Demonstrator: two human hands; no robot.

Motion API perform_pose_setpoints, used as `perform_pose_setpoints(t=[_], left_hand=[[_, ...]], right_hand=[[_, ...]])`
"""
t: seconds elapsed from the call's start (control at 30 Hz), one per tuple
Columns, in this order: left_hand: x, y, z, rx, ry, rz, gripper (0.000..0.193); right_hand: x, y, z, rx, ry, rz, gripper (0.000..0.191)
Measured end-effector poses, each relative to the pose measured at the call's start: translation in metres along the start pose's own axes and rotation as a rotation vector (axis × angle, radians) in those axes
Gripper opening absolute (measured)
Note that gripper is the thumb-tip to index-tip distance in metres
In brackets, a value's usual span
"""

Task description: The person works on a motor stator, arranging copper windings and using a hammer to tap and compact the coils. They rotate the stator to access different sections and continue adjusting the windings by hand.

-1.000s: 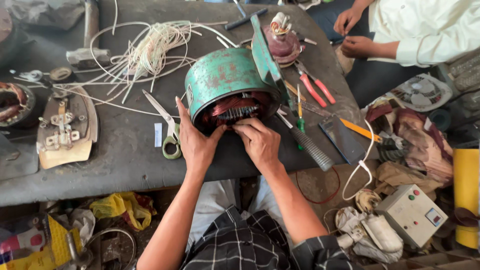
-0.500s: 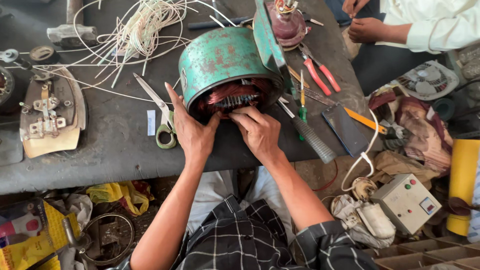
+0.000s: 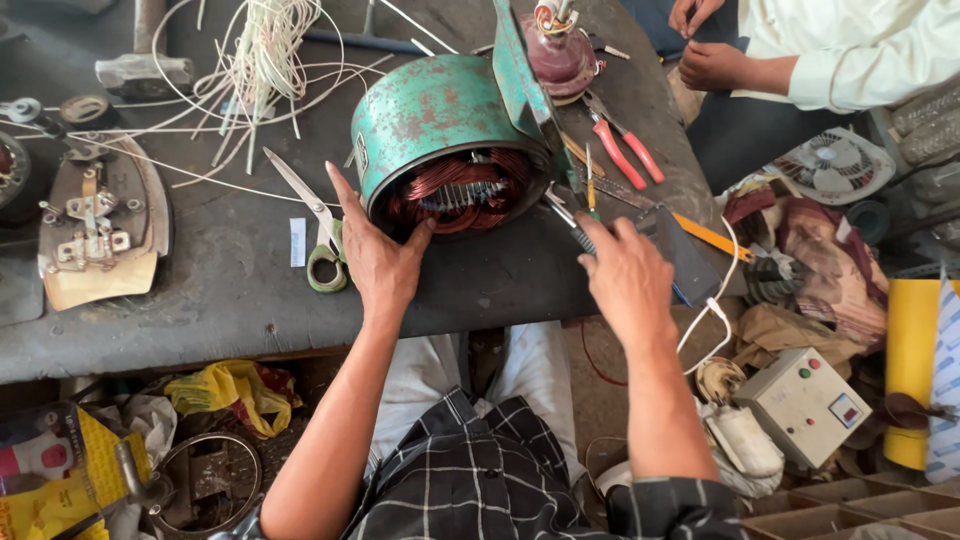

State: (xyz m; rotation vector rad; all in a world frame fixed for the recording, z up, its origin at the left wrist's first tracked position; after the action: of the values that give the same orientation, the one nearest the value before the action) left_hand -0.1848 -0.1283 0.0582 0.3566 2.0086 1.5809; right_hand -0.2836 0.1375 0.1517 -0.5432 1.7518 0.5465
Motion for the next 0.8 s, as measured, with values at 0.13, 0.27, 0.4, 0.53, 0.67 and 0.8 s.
perform_pose_setpoints(t=[0.13, 0.27, 0.4, 0.53, 0.67, 0.8], left_hand=[[-0.002, -0.001, -0.001, -0.018, -0.014, -0.049, 0.13], [0.003, -0.007, -0.004, -0.04, -0.048, -0.125, 0.128], [0.004, 0.0, -0.005, 0.157, 0.0, -0.113, 0.125], [0.006, -0.011, -0.008, 0.075, -0.052, -0.137, 0.124], [0.011, -0.008, -0.007, 0.066, -0.078, -0.177, 0.119], [0.021, 0.005, -0.005, 0.078, -0.108, -0.174, 0.116]], right_hand=[[-0.019, 0.004, -0.005, -0.087, 0.112, 0.059, 0.048], [-0.035, 0.006, 0.002, -0.139, 0.195, 0.178, 0.051], [-0.037, 0.001, 0.009, -0.08, 0.157, 0.187, 0.054], [-0.051, -0.009, 0.013, -0.097, 0.101, 0.144, 0.05], [-0.069, -0.005, 0.031, -0.07, -0.003, 0.195, 0.047], [-0.06, 0.024, 0.062, 0.088, -0.298, 0.123, 0.048]])
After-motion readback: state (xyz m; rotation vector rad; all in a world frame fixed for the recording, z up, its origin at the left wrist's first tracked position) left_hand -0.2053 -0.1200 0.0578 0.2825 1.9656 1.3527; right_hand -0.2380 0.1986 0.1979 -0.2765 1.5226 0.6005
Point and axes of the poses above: each hand's wrist, its own z-axis away from the middle knuckle, its own x-axis out of the palm, y = z × x, the point moved 8 cm from there along -z, towards the middle knuckle, and after that the axes turned 9 degrees about -x, right-handed, at the moved point
